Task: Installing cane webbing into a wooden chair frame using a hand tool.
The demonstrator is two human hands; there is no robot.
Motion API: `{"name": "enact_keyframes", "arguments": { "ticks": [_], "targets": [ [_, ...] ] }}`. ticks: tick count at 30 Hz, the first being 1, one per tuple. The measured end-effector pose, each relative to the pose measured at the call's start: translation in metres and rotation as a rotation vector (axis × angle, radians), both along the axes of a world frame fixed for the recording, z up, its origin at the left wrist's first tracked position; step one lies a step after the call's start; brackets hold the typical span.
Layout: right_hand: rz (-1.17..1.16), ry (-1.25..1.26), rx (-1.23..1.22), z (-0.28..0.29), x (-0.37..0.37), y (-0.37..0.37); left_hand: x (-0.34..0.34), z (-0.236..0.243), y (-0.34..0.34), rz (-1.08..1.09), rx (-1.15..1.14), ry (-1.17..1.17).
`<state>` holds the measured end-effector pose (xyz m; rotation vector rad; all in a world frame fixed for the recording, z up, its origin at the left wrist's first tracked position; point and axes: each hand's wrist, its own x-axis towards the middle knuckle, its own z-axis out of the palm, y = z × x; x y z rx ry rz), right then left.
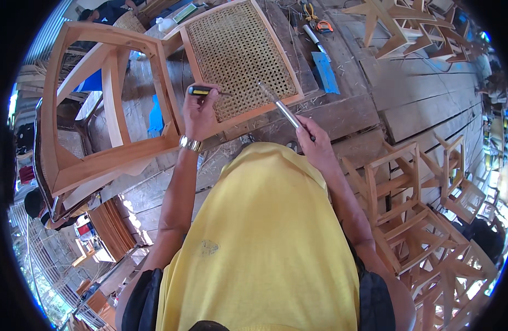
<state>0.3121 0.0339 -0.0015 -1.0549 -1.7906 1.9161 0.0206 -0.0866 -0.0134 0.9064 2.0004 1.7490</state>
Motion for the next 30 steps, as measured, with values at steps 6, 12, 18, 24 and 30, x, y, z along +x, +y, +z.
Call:
{"name": "enact_keyframes", "arguments": {
  "ticks": [6,12,18,24,30],
  "targets": [
    [-0.014,-0.056,-0.038,0.003,-0.013,-0.002,0.021,0.000,0.015,-0.069,-0.288,0.149],
    [0.177,-0.079,0.129,0.006,-0.024,-0.005,0.028,-0.003,0.007,-0.039,-0.216,0.162],
    [-0.120,-0.052,0.011,-0.011,-0.004,0.004,0.007,-0.018,0.022,0.121,-0.020,-0.003],
    [-0.075,0.004,0.082,-0.028,-0.020,0.020,0.006,-0.010,0.041,0.080,-0.170,0.085],
    [-0.080,0.012,0.109,-0.013,-0.048,0.022,0.011,-0.004,0.043,0.104,-0.103,0.075]
  ]
}}
